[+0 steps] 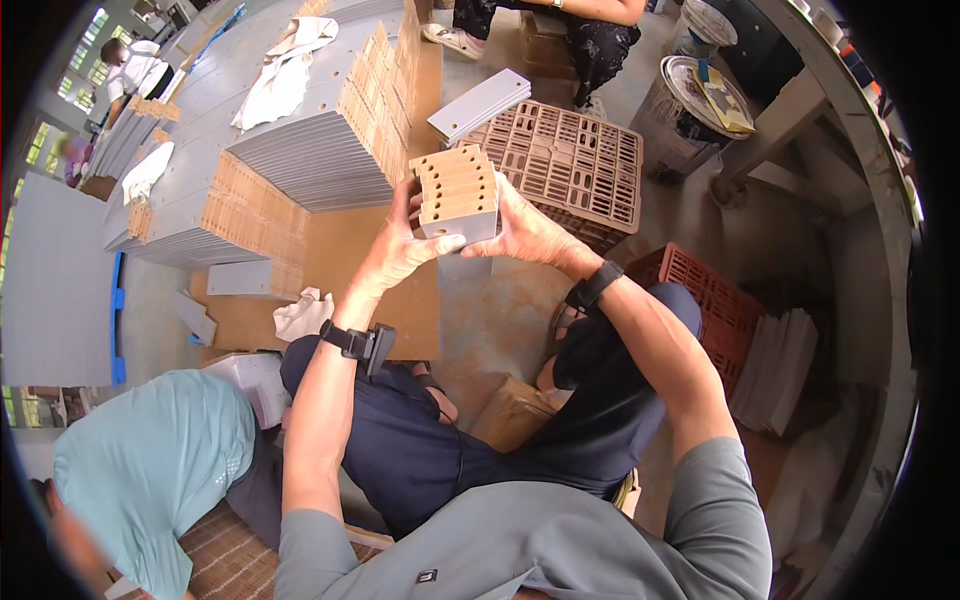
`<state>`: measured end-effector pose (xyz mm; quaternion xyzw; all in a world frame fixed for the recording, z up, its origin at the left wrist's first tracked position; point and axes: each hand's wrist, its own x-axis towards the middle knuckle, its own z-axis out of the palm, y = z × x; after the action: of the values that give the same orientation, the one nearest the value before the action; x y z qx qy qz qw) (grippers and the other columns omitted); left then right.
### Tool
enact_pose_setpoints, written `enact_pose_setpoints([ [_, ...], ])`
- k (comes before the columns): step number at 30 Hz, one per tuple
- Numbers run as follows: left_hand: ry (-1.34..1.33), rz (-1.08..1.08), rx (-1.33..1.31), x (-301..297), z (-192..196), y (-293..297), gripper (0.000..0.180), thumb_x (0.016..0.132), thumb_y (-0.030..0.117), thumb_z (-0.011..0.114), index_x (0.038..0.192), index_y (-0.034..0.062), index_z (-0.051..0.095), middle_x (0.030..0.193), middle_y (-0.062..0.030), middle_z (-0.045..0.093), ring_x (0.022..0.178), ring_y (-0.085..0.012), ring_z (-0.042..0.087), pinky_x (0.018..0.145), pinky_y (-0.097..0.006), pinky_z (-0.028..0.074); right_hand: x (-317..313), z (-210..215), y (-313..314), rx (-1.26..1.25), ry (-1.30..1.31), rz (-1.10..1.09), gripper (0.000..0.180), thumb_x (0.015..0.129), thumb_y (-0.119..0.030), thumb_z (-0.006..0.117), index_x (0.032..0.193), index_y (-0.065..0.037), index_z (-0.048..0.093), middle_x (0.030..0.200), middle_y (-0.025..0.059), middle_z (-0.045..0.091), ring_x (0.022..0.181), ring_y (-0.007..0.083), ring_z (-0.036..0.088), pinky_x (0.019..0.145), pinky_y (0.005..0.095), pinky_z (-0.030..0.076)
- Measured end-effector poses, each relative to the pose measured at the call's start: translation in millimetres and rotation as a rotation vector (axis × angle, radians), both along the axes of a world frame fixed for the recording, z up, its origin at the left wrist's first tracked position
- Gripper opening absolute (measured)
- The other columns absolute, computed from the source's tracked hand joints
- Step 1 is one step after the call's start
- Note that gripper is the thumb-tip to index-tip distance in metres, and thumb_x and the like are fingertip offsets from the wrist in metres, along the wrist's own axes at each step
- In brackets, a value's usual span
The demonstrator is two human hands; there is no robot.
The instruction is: Inspecting and sorting grey furniture panels in a manufacturing workshop.
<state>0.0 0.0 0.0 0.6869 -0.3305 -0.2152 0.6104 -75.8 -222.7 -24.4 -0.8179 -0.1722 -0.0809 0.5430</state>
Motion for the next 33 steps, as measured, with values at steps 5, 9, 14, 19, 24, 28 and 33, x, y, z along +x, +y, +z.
enact_pose_setpoints([
  [5,0.026,-0.037,-0.022,12.1,12.6,-18.1,0.109,0.073,0.032,0.090,0.153,-0.0006,0.023,0.146,-0.0214,0.044,0.138,-0.0292,0.042,0.113,-0.043,0.038,3.2,17.4,-12.6,0.074,-0.009,-0.028,0.119,0.065,-0.022,0.096,0.155,-0.003,0.020,0.150,0.0162,0.038,0.143,0.0251,0.032,0.120,0.0422,0.027],
  [9,-0.011,-0.045,-0.036,22.3,15.2,-35.1,0.119,0.067,0.041,0.094,0.153,0.0039,0.021,0.141,-0.0264,0.048,0.131,-0.0341,0.050,0.106,-0.046,0.047,2.1,27.0,-24.1,0.032,0.062,-0.092,0.117,0.068,-0.022,0.094,0.155,-0.002,0.019,0.151,0.0164,0.040,0.142,0.0246,0.036,0.118,0.0415,0.031],
  [14,-0.076,-0.097,-0.130,48.2,47.1,-74.4,0.121,0.065,0.046,0.093,0.154,0.0045,0.023,0.142,-0.0252,0.049,0.129,-0.0334,0.053,0.105,-0.045,0.048,23.1,56.2,-60.9,-0.035,-0.016,-0.144,0.118,0.067,-0.029,0.095,0.155,-0.002,0.021,0.149,0.0183,0.042,0.139,0.0258,0.041,0.115,0.0420,0.037],
  [19,-0.143,-0.139,-0.137,68.8,56.6,-126.1,0.117,0.067,0.041,0.094,0.155,0.0064,0.023,0.143,-0.0243,0.049,0.129,-0.0327,0.053,0.105,-0.044,0.049,27.6,68.4,-102.4,-0.024,-0.035,-0.279,0.106,0.070,-0.028,0.093,0.150,-0.003,0.029,0.139,0.0160,0.052,0.127,0.0238,0.053,0.108,0.0410,0.045],
  [24,-0.148,-0.220,-0.163,82.5,48.0,-164.9,0.114,0.070,0.034,0.093,0.156,0.0078,0.022,0.145,-0.0216,0.048,0.133,-0.0317,0.049,0.107,-0.044,0.046,31.4,51.7,-131.3,0.053,0.021,-0.346,0.104,0.071,-0.027,0.093,0.149,-0.002,0.029,0.137,0.0145,0.053,0.127,0.0234,0.052,0.108,0.0393,0.044],
  [28,-0.207,-0.275,-0.079,101.1,-8.7,-208.2,0.111,0.069,0.029,0.094,0.154,0.0094,0.025,0.140,-0.0172,0.052,0.130,-0.0267,0.051,0.107,-0.041,0.047,38.4,-19.8,-166.3,-0.027,0.003,-0.391,0.115,0.066,-0.028,0.096,0.153,-0.002,0.025,0.145,0.0157,0.044,0.136,0.0249,0.042,0.111,0.0405,0.041],
  [33,0.018,-0.319,-0.137,113.2,-32.7,-218.1,0.110,0.070,0.025,0.094,0.153,0.0078,0.025,0.139,-0.0170,0.053,0.130,-0.0255,0.052,0.107,-0.041,0.046,41.5,-8.5,-166.8,0.013,0.124,-0.463,0.122,0.062,-0.031,0.097,0.155,-0.002,0.023,0.151,0.0187,0.039,0.137,0.0311,0.043,0.111,0.0454,0.044],
])
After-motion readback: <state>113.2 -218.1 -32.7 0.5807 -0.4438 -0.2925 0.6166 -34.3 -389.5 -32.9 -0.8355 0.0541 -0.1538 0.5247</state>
